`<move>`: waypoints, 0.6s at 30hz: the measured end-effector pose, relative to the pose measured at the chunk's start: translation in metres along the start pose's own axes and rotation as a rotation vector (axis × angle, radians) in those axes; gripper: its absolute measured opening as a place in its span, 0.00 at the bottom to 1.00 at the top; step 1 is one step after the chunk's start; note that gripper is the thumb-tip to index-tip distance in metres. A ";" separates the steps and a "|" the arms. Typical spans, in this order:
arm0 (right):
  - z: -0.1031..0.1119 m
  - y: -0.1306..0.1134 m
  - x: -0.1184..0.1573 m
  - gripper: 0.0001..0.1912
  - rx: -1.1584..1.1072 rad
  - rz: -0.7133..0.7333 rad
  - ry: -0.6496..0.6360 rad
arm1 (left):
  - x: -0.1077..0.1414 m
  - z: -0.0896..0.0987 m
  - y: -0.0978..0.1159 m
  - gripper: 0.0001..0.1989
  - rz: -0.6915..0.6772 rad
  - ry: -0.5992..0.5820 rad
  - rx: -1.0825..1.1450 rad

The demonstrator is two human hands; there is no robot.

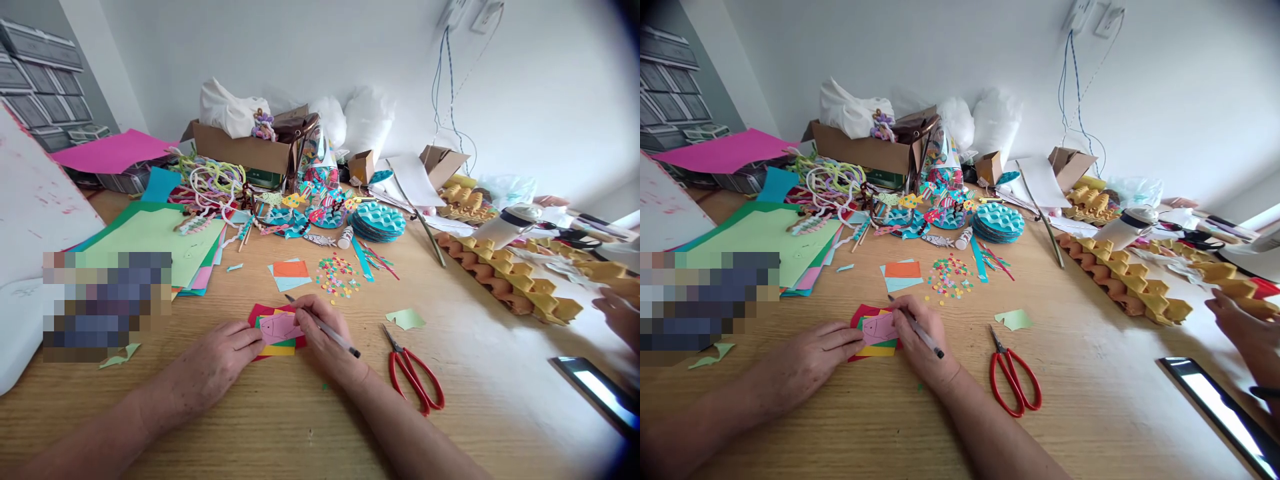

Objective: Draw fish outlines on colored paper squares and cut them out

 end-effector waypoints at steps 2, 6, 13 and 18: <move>0.004 -0.003 -0.004 0.09 0.123 0.098 -0.052 | -0.001 0.002 0.001 0.21 -0.012 -0.004 -0.007; 0.013 0.000 -0.011 0.06 0.318 0.157 -0.126 | -0.001 0.002 -0.001 0.21 0.006 -0.006 0.016; 0.023 0.006 -0.009 0.21 0.449 0.152 -0.288 | 0.010 -0.006 -0.019 0.19 0.186 0.028 0.133; 0.025 0.010 -0.007 0.23 0.464 0.153 -0.308 | 0.015 -0.014 -0.034 0.23 0.307 0.028 0.254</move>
Point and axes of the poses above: each hand's wrist, its own x-axis away from the middle knuckle, its own z-axis out of the back of the hand, y = z × x, the point moved 7 cm from there along -x, towards the middle knuckle, and after that the axes turned 1 degree about y, right-handed, at the moved point
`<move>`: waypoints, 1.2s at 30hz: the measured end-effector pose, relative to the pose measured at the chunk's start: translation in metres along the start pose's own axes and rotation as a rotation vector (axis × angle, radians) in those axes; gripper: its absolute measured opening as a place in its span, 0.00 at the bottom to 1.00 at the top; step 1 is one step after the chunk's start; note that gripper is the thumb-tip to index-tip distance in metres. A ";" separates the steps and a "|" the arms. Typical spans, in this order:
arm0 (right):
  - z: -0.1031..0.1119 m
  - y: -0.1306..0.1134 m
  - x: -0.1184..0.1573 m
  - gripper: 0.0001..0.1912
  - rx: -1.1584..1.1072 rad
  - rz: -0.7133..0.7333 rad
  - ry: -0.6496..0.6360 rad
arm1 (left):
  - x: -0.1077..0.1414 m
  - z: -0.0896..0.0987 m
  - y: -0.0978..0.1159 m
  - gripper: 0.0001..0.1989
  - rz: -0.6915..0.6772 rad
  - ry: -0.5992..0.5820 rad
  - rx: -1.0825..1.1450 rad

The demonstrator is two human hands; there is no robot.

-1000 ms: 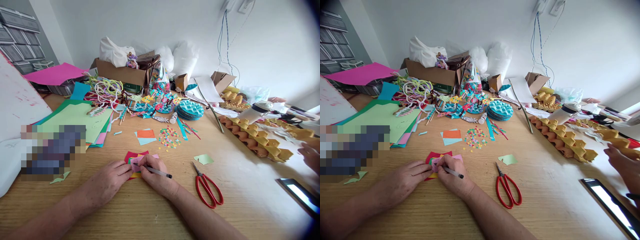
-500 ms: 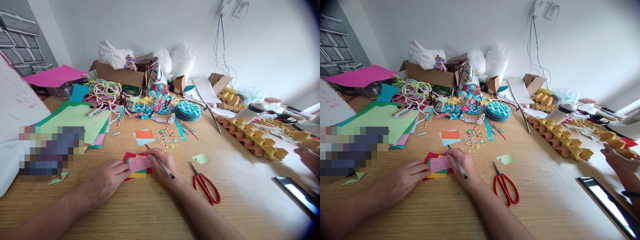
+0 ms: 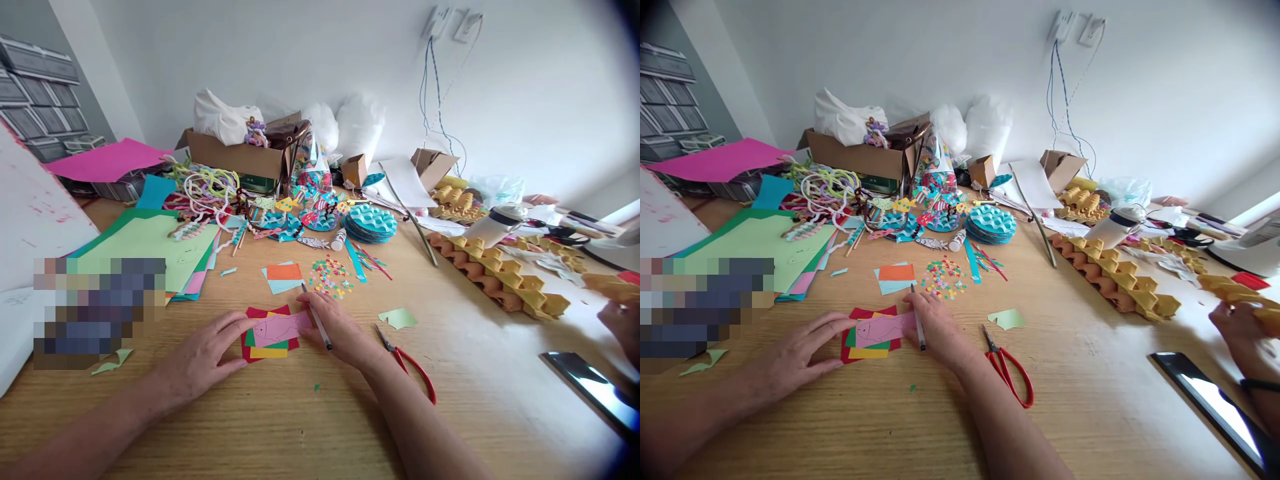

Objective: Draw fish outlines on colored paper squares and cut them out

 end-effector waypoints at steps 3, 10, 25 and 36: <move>-0.002 0.000 0.000 0.22 0.001 -0.004 -0.013 | -0.002 -0.002 -0.003 0.23 0.028 -0.019 0.043; -0.001 -0.003 0.001 0.21 -0.041 0.004 -0.005 | -0.019 0.006 0.002 0.22 0.146 -0.139 0.109; -0.001 -0.013 -0.001 0.18 -0.073 -0.003 -0.026 | -0.054 0.000 0.004 0.14 0.144 -0.186 0.124; 0.002 -0.024 0.000 0.16 -0.063 0.032 0.105 | -0.055 0.003 -0.004 0.14 0.173 -0.206 0.118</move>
Point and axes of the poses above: each hand's wrist, its own x-axis away from the middle knuckle, its own z-axis out of the back of the hand, y = z × x, the point moved 7 cm from there along -x, towards the middle knuckle, and after that the axes turned 1 degree about y, right-handed, at the moved point
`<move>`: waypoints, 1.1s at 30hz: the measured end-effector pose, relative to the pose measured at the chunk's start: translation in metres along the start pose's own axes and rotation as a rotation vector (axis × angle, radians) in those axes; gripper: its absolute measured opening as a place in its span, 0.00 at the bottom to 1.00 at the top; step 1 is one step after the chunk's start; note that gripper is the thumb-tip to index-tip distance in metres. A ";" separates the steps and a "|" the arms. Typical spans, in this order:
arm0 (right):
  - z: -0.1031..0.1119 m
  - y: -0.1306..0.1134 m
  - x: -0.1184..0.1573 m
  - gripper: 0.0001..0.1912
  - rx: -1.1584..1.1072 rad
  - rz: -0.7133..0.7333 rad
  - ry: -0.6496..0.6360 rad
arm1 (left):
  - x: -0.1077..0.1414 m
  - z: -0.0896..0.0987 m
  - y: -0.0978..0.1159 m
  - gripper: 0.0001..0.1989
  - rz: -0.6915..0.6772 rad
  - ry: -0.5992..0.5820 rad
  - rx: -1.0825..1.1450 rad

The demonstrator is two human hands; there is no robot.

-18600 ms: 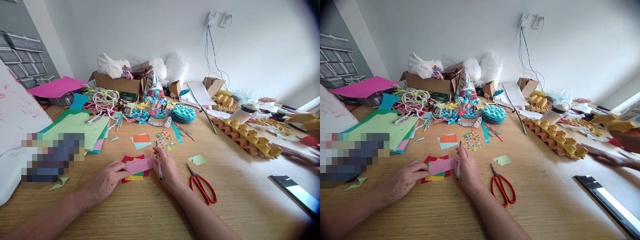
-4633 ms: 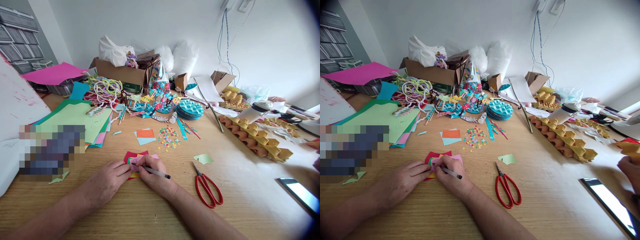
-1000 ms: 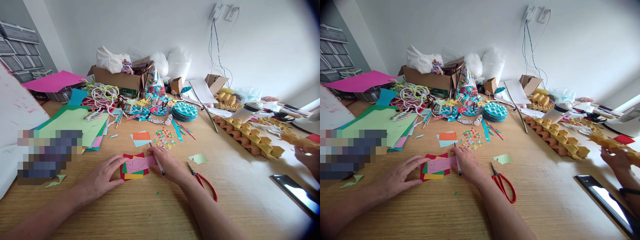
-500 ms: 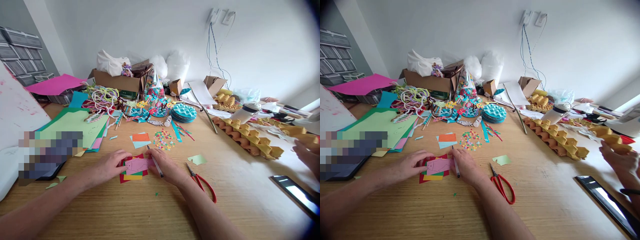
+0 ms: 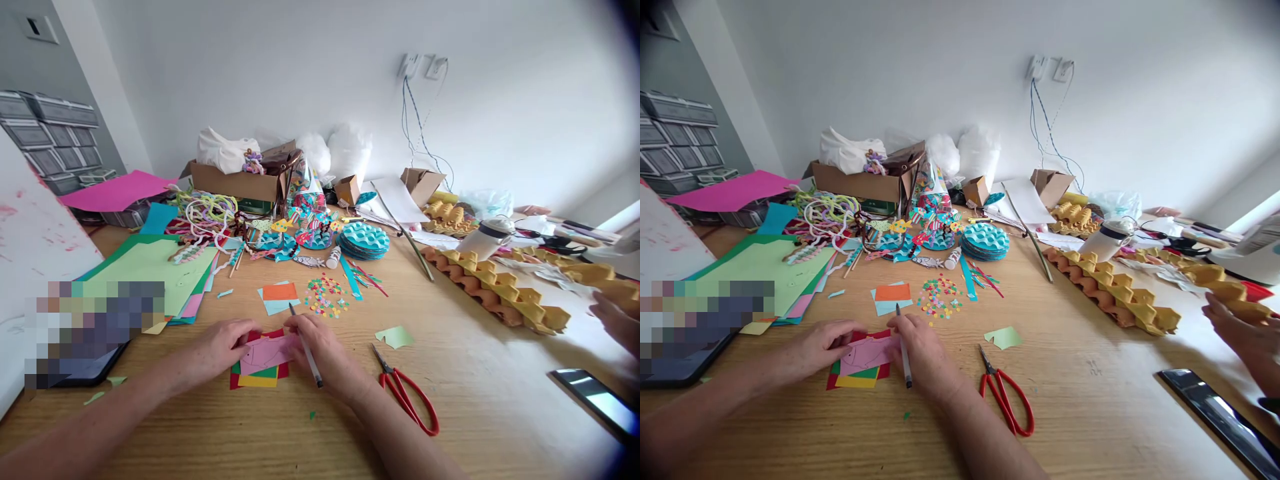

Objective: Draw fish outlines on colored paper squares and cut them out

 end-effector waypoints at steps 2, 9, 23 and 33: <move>0.008 0.000 0.000 0.15 -0.011 0.028 0.131 | -0.003 0.009 -0.005 0.15 -0.004 0.059 -0.120; 0.017 -0.014 0.004 0.10 0.001 0.139 0.319 | -0.047 0.035 -0.006 0.18 0.027 0.134 -0.243; 0.007 -0.022 0.006 0.10 0.006 0.181 0.243 | -0.112 0.014 -0.031 0.15 0.122 0.002 -0.279; 0.009 -0.025 0.004 0.10 0.018 0.210 0.275 | -0.109 0.013 -0.020 0.15 0.132 0.033 -0.197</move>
Point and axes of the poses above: each hand's wrist, its own x-axis away from the middle knuckle, its own z-axis out of the back of the hand, y = z × x, the point moved 7 cm from there along -x, towards the middle knuckle, and after that the axes turned 1 degree about y, right-handed, at the moved point
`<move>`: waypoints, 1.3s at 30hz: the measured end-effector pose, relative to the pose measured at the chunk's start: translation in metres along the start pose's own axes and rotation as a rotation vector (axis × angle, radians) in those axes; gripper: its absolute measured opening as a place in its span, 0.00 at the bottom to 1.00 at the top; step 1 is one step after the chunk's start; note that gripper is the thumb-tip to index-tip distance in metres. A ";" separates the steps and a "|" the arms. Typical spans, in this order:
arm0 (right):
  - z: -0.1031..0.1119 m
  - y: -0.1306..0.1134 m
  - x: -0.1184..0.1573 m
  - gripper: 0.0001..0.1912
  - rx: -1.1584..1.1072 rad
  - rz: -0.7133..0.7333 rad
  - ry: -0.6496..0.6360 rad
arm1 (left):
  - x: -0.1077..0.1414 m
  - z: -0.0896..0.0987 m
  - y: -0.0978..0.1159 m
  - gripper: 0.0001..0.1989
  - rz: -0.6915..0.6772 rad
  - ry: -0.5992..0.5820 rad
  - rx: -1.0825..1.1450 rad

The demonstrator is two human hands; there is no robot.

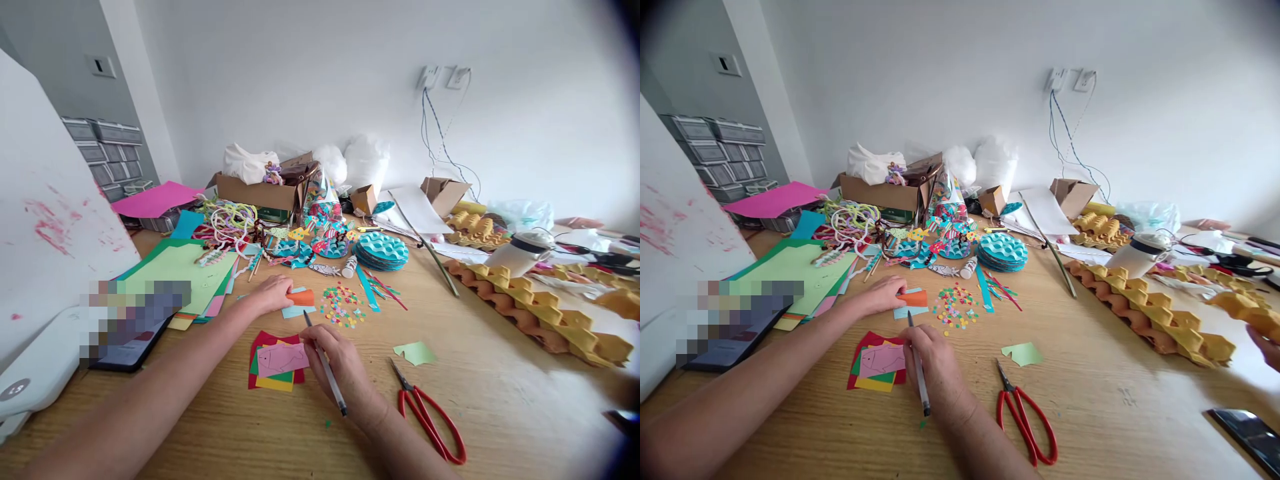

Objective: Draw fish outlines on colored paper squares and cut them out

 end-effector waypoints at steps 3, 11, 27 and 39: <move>0.004 -0.001 0.000 0.10 0.004 0.008 0.037 | 0.003 0.005 0.005 0.15 -0.005 0.036 0.062; 0.036 0.029 0.005 0.12 -0.044 -0.225 0.381 | 0.038 0.025 0.019 0.05 -0.044 0.118 0.330; -0.012 0.045 0.009 0.12 -0.486 -0.484 0.096 | 0.106 -0.021 0.013 0.15 0.023 -0.029 0.857; -0.016 0.045 0.010 0.17 -0.083 -0.288 0.042 | 0.110 -0.027 0.011 0.09 0.046 0.007 0.666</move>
Point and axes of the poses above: each hand's wrist, its own x-axis away from the middle knuckle, its own z-axis out of the back of the hand, y = z × x, the point moved 7 cm from there along -x, towards the middle knuckle, and after that the axes turned 1 degree about y, right-handed, at the moved point
